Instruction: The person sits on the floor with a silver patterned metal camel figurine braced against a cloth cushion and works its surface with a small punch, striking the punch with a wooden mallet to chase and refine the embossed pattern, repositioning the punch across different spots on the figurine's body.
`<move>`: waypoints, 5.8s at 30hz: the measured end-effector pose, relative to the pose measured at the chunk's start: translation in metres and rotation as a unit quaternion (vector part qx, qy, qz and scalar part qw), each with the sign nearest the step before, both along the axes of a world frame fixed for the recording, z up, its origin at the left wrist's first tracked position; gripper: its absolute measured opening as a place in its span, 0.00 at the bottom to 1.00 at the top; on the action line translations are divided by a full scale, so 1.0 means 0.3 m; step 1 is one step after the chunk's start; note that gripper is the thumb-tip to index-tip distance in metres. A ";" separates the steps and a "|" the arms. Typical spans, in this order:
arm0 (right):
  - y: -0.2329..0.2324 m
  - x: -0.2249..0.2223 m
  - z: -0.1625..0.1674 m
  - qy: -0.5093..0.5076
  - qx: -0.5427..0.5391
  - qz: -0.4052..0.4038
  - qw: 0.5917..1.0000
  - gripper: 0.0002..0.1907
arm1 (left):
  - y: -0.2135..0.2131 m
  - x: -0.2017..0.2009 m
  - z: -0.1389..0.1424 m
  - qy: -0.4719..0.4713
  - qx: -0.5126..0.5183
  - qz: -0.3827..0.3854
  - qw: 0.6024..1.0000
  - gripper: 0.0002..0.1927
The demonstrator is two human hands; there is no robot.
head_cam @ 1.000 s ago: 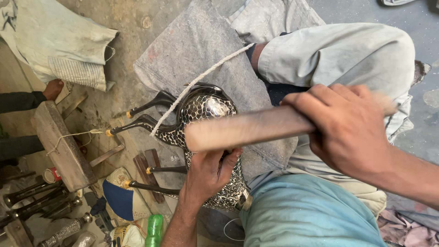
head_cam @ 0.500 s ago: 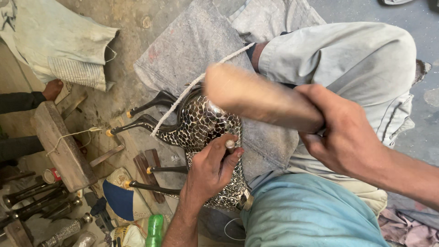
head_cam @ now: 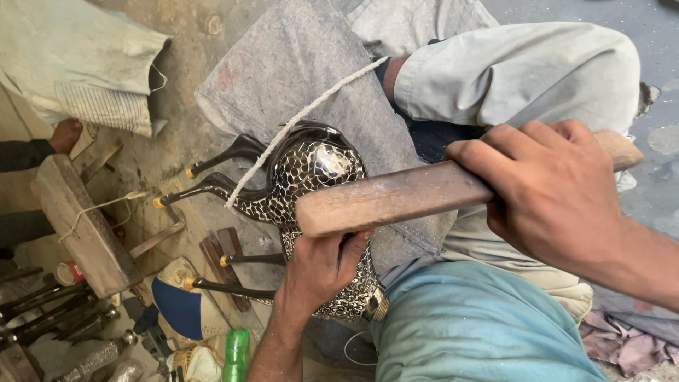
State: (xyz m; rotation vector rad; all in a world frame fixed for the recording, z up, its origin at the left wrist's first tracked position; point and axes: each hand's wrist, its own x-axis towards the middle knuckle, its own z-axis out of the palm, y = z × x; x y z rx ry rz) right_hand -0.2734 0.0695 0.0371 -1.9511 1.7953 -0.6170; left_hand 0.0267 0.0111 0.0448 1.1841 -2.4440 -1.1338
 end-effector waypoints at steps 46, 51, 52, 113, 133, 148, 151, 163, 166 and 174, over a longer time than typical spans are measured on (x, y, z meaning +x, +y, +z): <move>0.118 0.107 -0.088 -0.258 0.101 -0.205 0.939 0.25 | -0.097 -0.074 0.075 -0.002 0.066 -0.142 0.988 0.16; 0.113 0.114 -0.077 -0.147 0.052 -0.186 0.970 0.26 | -0.096 -0.077 0.072 -0.009 0.092 -0.141 0.986 0.17; 0.115 0.115 -0.076 -0.269 0.123 -0.240 0.924 0.24 | -0.096 -0.077 0.071 0.005 0.079 -0.144 0.986 0.17; 0.308 0.085 -0.065 -0.061 0.106 -0.248 0.961 0.31 | -0.080 -0.025 0.097 0.042 0.066 -0.172 0.982 0.17; 0.221 0.068 0.003 -0.199 0.145 -0.243 0.938 0.26 | -0.082 -0.016 0.077 0.043 0.055 -0.180 0.981 0.18; 0.253 0.055 -0.086 -0.227 0.135 -0.228 0.937 0.28 | -0.080 -0.008 0.057 0.036 0.056 -0.191 0.979 0.16; 0.239 0.063 -0.071 -0.044 0.040 -0.116 0.991 0.30 | -0.074 -0.005 0.067 0.021 0.080 -0.181 0.980 0.17; 0.188 0.054 -0.050 -0.083 0.019 -0.150 0.985 0.30 | -0.081 -0.015 0.073 0.038 0.077 -0.184 0.979 0.20; 0.215 0.055 -0.070 -0.165 0.099 -0.191 0.963 0.27 | -0.077 -0.011 0.075 0.020 0.080 -0.194 0.977 0.19; 0.266 0.056 -0.084 -0.142 0.173 -0.249 0.942 0.31 | -0.078 -0.010 0.066 0.009 0.045 -0.214 0.976 0.13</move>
